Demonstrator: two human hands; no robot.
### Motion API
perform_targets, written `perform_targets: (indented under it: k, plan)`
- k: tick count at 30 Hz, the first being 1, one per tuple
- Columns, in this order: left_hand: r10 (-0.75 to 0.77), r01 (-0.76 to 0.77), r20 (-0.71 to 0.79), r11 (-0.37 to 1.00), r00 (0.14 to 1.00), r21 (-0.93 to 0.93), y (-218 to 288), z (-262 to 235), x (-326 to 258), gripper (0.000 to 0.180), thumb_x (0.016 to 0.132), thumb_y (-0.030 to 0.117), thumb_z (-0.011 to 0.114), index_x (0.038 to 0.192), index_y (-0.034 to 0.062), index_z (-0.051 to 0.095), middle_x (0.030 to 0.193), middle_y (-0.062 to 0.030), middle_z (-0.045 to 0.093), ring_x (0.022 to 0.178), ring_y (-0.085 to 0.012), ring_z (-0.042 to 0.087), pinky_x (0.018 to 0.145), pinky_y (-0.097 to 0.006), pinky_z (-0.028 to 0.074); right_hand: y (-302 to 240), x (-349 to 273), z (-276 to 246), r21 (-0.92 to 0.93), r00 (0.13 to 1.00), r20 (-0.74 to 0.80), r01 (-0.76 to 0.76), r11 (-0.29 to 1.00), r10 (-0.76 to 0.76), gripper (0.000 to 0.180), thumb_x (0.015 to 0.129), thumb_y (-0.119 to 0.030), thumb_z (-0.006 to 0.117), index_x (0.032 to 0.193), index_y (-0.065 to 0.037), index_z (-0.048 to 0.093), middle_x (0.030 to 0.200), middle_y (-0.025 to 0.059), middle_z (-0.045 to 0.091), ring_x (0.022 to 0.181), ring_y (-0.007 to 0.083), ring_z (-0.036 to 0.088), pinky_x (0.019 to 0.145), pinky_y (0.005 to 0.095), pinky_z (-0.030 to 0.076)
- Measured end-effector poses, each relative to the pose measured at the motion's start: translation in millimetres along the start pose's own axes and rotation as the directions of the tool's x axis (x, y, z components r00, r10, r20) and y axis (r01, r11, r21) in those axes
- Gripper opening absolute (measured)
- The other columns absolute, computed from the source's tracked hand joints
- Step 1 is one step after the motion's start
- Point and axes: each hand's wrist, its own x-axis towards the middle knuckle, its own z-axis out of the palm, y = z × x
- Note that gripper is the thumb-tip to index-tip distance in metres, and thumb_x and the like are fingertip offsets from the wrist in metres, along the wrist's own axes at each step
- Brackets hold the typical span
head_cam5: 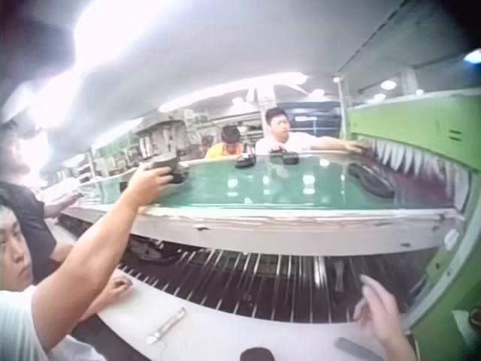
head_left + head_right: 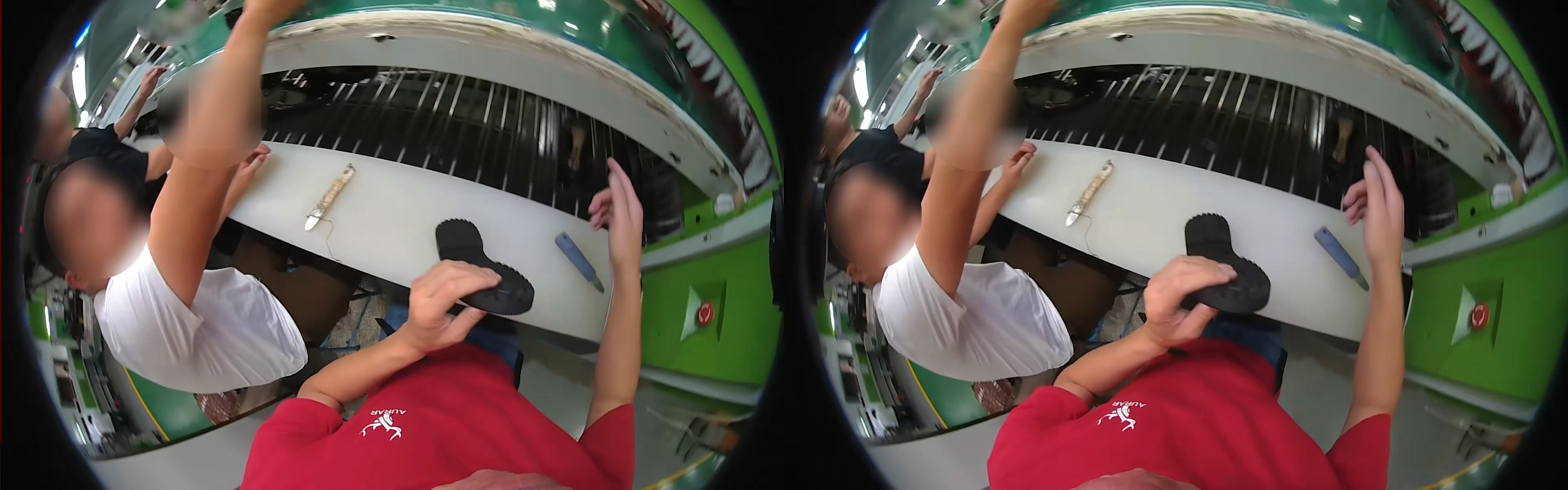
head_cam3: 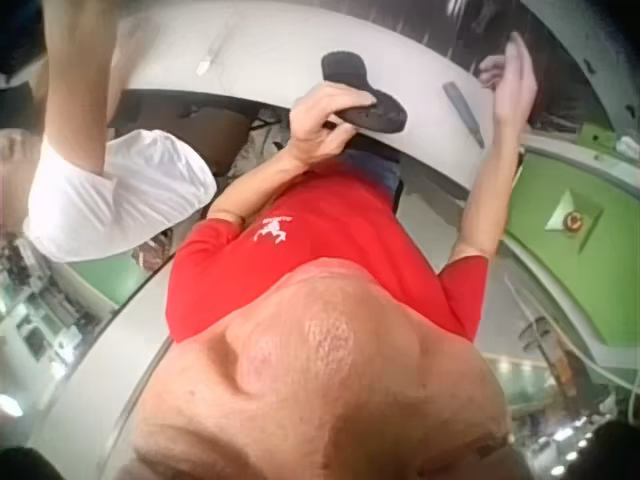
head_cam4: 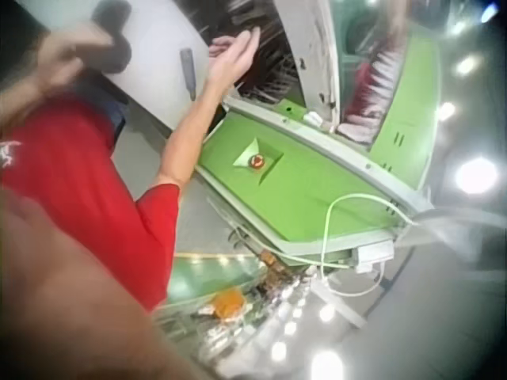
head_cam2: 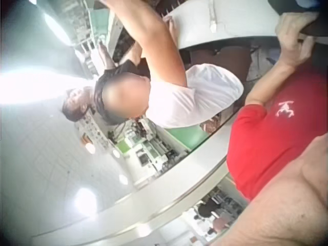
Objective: The person picks up black shoes from a conveyor belt and wipes them with a blue tool. They inspect the shoes by turning them over and checking the soles and straps. The person then places the shoes back onto the moving conveyor belt. This process is repeated for multiple shoes throughout the video.
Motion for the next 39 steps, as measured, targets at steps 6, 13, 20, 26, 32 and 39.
perform_targets:
  k: [6, 13, 20, 26, 32, 39]
  plan:
    - [-0.136, 0.156, -0.204, 0.984, 0.97, 0.089, 0.4, -3.9, 30.8, 0.024, 0.095, -0.003, 0.075, 0.118, -0.0021, 0.071, 0.106, -0.015, 0.078, 0.094, -0.0222, 0.074, 0.086, -0.033, 0.058, -12.3, 25.7, -7.1, -0.247, 0.972, 0.232, 0.017, 0.969, 0.042, 0.069, 0.11, -0.041, 0.067, 0.16, 0.003, 0.05, 0.104, 0.016, 0.078, 0.092, 0.0192, 0.073, 0.084, 0.0327, 0.058]
    - [-0.738, 0.671, -0.077, 0.647, 0.67, -0.362, -133.8, 15.7, 77.2, 0.035, 0.111, 0.028, 0.067, 0.105, -0.0056, 0.07, 0.088, -0.0011, 0.071, 0.078, -0.0044, 0.058, 0.07, -0.026, 0.048, -238.5, 51.2, -58.8, 0.086, 0.737, 0.28, 0.619, 0.781, -0.615, 0.075, 0.116, -0.051, 0.031, 0.169, 0.002, 0.035, 0.174, 0.021, 0.037, 0.16, 0.0361, 0.039, 0.134, 0.0483, 0.023]
    - [-0.762, 0.746, -0.163, 0.648, 0.627, -0.155, -171.0, 30.1, 9.0, 0.035, 0.105, 0.029, 0.075, 0.11, -0.0047, 0.068, 0.084, -0.0099, 0.075, 0.08, -0.0118, 0.068, 0.071, -0.03, 0.055, -214.2, 178.5, -59.9, 0.024, 0.91, -0.227, 0.362, 0.932, -0.348, 0.092, 0.106, -0.075, 0.043, 0.177, -0.023, 0.018, 0.181, 0.0236, 0.015, 0.166, 0.0507, 0.009, 0.132, 0.0649, 0.014]
    - [-0.73, 0.727, -0.228, 0.677, 0.644, -0.115, -175.6, 23.1, -6.4, 0.039, 0.102, 0.03, 0.078, 0.115, -0.0061, 0.069, 0.101, -0.0213, 0.08, 0.097, -0.0218, 0.076, 0.089, -0.037, 0.059, -233.2, 232.2, 121.3, 0.27, 0.961, -0.032, 0.272, 0.924, -0.273, 0.086, 0.104, -0.077, 0.048, 0.173, -0.028, 0.033, 0.175, 0.0239, 0.032, 0.16, 0.0468, 0.032, 0.127, 0.0581, 0.032]
    - [-0.752, 0.711, -0.169, 0.659, 0.638, -0.246, -153.6, 24.1, 6.2, 0.037, 0.105, 0.023, 0.076, 0.121, -0.0082, 0.066, 0.106, -0.0219, 0.08, 0.1, -0.0205, 0.077, 0.087, -0.033, 0.06, -263.9, 250.8, 279.9, 0.331, 0.944, 0.138, 0.241, 0.912, -0.3, 0.084, 0.104, -0.074, 0.051, 0.171, -0.026, 0.037, 0.17, 0.0235, 0.038, 0.155, 0.0444, 0.039, 0.125, 0.0556, 0.036]
    - [-0.684, 0.661, -0.168, 0.729, 0.709, -0.179, -152.7, 29.2, 0.3, 0.032, 0.106, 0.018, 0.073, 0.122, -0.0085, 0.063, 0.1, -0.0148, 0.08, 0.092, -0.0147, 0.074, 0.081, -0.031, 0.059, -311.2, 211.5, 415.6, 0.276, 0.769, 0.442, 0.373, 0.886, -0.462, 0.081, 0.104, -0.072, 0.055, 0.168, -0.023, 0.043, 0.165, 0.023, 0.045, 0.149, 0.0416, 0.047, 0.122, 0.0526, 0.04]
